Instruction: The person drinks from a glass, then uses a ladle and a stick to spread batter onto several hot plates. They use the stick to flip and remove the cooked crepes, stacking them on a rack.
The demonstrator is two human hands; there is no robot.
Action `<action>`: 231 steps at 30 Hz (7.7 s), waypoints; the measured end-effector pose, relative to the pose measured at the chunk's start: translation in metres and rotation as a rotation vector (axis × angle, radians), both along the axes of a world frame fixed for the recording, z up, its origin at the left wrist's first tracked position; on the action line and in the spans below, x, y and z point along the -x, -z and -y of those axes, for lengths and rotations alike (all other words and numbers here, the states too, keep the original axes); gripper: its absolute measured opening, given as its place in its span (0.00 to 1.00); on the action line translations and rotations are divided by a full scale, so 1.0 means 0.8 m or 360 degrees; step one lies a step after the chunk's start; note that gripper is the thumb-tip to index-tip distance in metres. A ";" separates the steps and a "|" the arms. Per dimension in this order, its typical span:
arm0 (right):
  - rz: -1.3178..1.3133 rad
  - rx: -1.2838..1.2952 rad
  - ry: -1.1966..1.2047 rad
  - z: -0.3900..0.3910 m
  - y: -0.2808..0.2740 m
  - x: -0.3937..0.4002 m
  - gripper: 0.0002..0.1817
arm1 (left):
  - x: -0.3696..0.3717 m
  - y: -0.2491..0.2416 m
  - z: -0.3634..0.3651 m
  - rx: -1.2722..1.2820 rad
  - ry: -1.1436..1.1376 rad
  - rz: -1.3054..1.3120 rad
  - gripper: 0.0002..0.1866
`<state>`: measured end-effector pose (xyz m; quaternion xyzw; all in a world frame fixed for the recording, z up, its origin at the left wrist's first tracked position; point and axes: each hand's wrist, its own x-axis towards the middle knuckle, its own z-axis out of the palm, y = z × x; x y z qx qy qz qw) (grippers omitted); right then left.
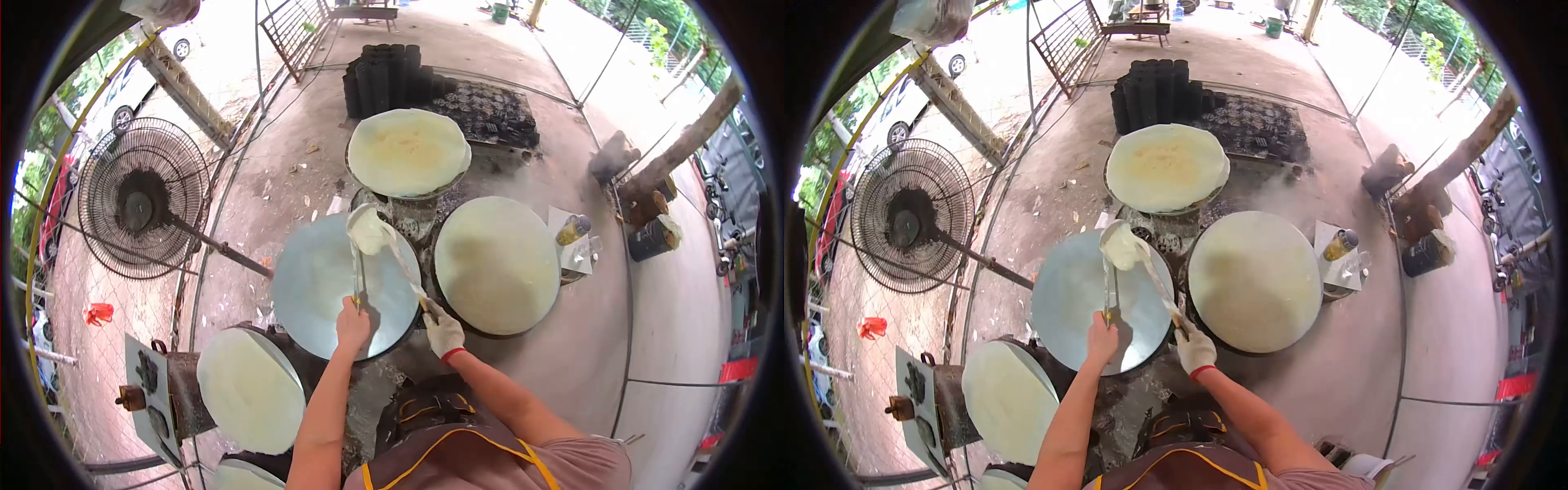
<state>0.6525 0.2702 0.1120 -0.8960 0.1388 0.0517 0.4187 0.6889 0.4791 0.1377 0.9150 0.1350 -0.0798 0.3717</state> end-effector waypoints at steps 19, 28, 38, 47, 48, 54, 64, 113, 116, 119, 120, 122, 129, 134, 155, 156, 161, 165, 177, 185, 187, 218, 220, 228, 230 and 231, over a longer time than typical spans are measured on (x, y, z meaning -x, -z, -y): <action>-0.0052 -0.0970 0.0301 -0.098 0.000 -0.054 0.18 | 0.003 -0.023 -0.151 -0.0637 0.0038 0.0115 0.17; -0.0285 -0.0882 -0.0131 -0.092 -0.024 -0.083 0.20 | 0.042 -0.032 -0.191 -0.0864 -0.0061 0.0133 0.28; -0.0458 -0.0864 -0.0224 -0.105 0.017 -0.107 0.17 | 0.107 -0.059 -0.221 -0.0972 -0.0108 -0.0019 0.33; -0.0693 -0.0726 -0.0699 -0.108 -0.058 -0.117 0.20 | 0.178 -0.053 -0.209 -0.0910 -0.0278 0.0130 0.32; -0.0674 -0.0783 -0.0727 -0.090 -0.060 -0.118 0.20 | 0.193 -0.069 -0.206 -0.0832 -0.0337 0.0080 0.32; -0.0163 -0.0418 -0.0996 -0.114 0.009 -0.153 0.16 | 0.223 -0.054 -0.177 -0.0392 -0.0547 0.0469 0.26; -0.0748 -0.0763 -0.1125 -0.112 -0.028 -0.208 0.18 | 0.205 -0.112 -0.100 0.1256 -0.1263 0.0572 0.18; -0.1281 -0.0625 -0.1226 0.002 0.009 -0.187 0.16 | 0.384 -0.155 0.055 0.1938 -0.1891 0.0887 0.14; -0.1452 -0.0743 -0.1259 0.028 -0.021 -0.125 0.20 | 0.418 -0.148 0.032 0.2082 -0.1753 0.0856 0.14; -0.1321 -0.1182 -0.0880 0.050 -0.023 -0.019 0.19 | 0.468 -0.139 0.004 0.2245 -0.1679 0.0767 0.14; -0.1295 -0.1454 -0.0636 0.045 -0.031 0.026 0.17 | 0.487 -0.135 -0.010 0.2262 -0.1598 0.0719 0.14; -0.1184 -0.1560 -0.0479 0.002 -0.016 0.101 0.16 | 0.524 -0.123 -0.032 0.2314 -0.1443 0.0630 0.14; -0.0811 -0.1569 -0.0352 -0.196 0.029 0.185 0.12 | 0.619 -0.126 -0.083 0.2359 -0.1489 0.0564 0.14; -0.0316 -0.0174 0.0045 -0.245 0.020 0.282 0.18 | 0.655 -0.124 -0.100 0.2473 -0.1515 0.0596 0.14; -0.0234 -0.0561 -0.0218 -0.100 -0.009 0.199 0.21 | 0.610 -0.124 -0.044 0.2666 -0.1248 0.0681 0.15; -0.0125 -0.0391 -0.0543 -0.086 0.056 0.206 0.21 | 0.601 -0.121 -0.035 0.2698 -0.1187 0.0689 0.15; -0.0380 -0.0561 -0.0497 0.004 0.078 0.162 0.22 | 0.542 -0.130 0.025 0.2774 -0.1279 0.0746 0.15; -0.0152 -0.0339 -0.0681 0.042 0.040 0.083 0.18 | 0.492 -0.148 0.072 0.2793 -0.1329 0.0742 0.15; -0.0202 -0.0185 -0.1335 0.102 -0.007 0.027 0.19 | 0.407 -0.173 0.138 0.2653 -0.1192 0.0686 0.16; -0.0111 0.0193 -0.0606 0.034 -0.011 -0.053 0.25 | 0.394 -0.177 0.113 0.2777 -0.1137 0.0613 0.17; -0.0335 0.0262 -0.0479 -0.006 -0.040 -0.111 0.26 | 0.396 -0.179 0.106 0.2803 -0.1127 0.0619 0.17; -0.0026 -0.0256 -0.0744 0.000 0.010 -0.056 0.21 | 0.377 -0.143 0.066 0.2877 -0.1139 0.0218 0.15; -0.0071 -0.0052 -0.1052 -0.014 0.020 -0.096 0.21 | 0.375 -0.140 0.081 0.2833 -0.1190 0.0193 0.15; 0.0052 -0.0218 -0.1122 0.003 0.003 -0.103 0.20 | 0.360 -0.133 0.119 0.2608 -0.1486 0.0095 0.15; -0.0024 -0.0084 -0.1463 -0.010 0.040 -0.132 0.24 | 0.365 -0.127 0.122 0.2662 -0.1487 0.0056 0.15; -0.0050 -0.0187 -0.1380 -0.012 0.026 -0.147 0.24 | 0.367 -0.123 0.122 0.2678 -0.1475 0.0044 0.14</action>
